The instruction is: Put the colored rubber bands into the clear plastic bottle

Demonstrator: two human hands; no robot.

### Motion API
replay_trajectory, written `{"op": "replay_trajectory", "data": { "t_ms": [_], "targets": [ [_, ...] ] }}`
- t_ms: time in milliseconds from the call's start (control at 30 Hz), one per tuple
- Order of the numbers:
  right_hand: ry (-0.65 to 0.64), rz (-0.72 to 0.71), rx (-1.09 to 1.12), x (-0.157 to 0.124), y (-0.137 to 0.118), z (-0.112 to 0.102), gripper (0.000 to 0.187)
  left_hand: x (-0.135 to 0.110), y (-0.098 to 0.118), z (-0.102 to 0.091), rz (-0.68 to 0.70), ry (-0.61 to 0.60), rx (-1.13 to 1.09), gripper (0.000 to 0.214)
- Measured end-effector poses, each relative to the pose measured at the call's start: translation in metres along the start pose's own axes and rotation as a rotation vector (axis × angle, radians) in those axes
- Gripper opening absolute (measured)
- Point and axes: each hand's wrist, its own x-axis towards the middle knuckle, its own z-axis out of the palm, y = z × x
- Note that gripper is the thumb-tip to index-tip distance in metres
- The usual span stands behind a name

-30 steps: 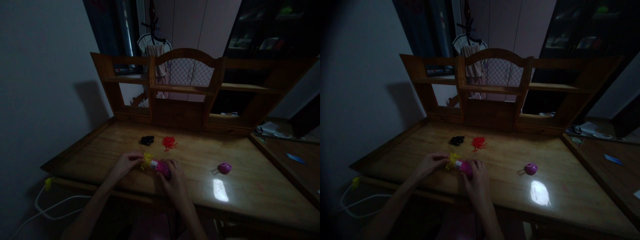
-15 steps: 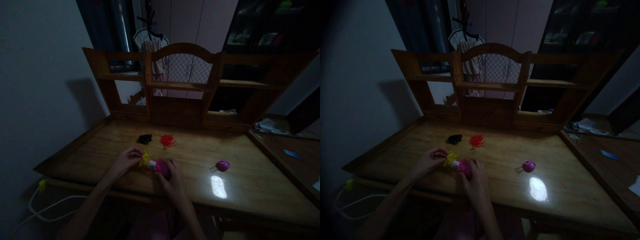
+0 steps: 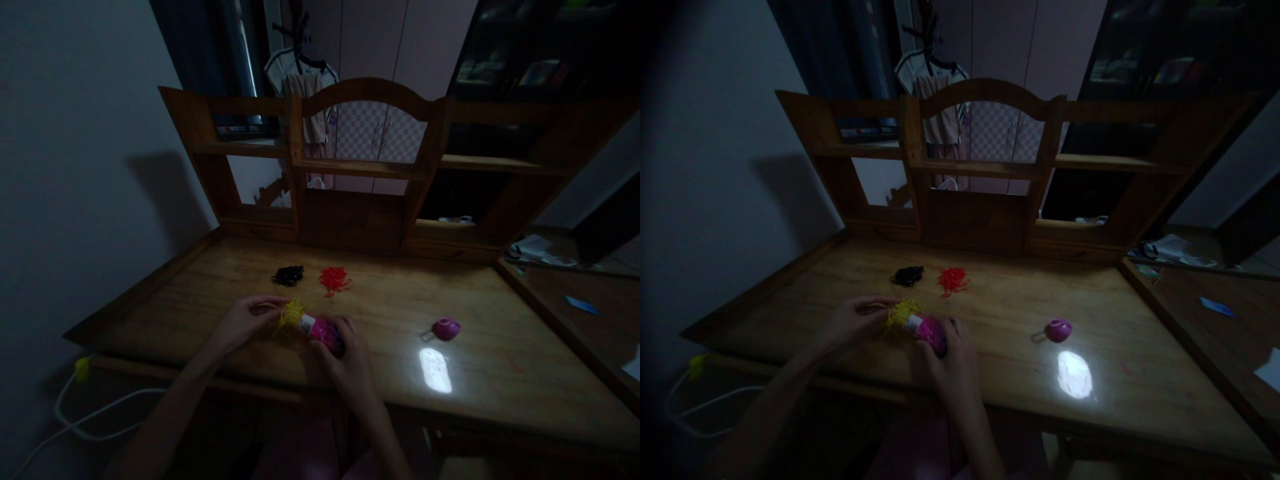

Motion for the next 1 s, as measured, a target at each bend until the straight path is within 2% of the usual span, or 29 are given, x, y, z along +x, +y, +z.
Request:
{"op": "replay_trajectory", "data": {
  "t_ms": [100, 167, 300, 533, 733, 900, 1000],
  "targets": [
    [0.002, -0.001, 0.002, 0.000, 0.000, 0.000, 0.036, -0.002, 0.002, -0.004, -0.008, -0.071, -0.022, 0.034],
    [0.001, -0.008, 0.007, 0.000, 0.000, -0.001, 0.036, -0.002, 0.003, -0.004, -0.014, -0.077, -0.028, 0.031],
    [-0.003, -0.017, 0.010, 0.000, 0.001, -0.001, 0.036, 0.001, 0.002, 0.001, 0.038, 0.001, -0.004, 0.020],
    [-0.007, -0.017, 0.023, -0.001, 0.000, -0.002, 0.037, 0.003, 0.001, 0.007, 0.232, 0.074, 0.190, 0.013],
    [-0.009, 0.000, 0.026, -0.001, -0.001, -0.003, 0.036, -0.005, -0.004, 0.010, 0.181, 0.145, 0.199, 0.018],
    [-0.014, 0.013, 0.019, -0.001, 0.000, -0.002, 0.035, -0.015, 0.000, 0.010, 0.174, 0.031, 0.084, 0.027],
    [-0.008, 0.015, 0.020, -0.001, -0.001, -0.002, 0.035, -0.018, -0.002, 0.008, 0.177, 0.008, 0.036, 0.029]
  ]
}}
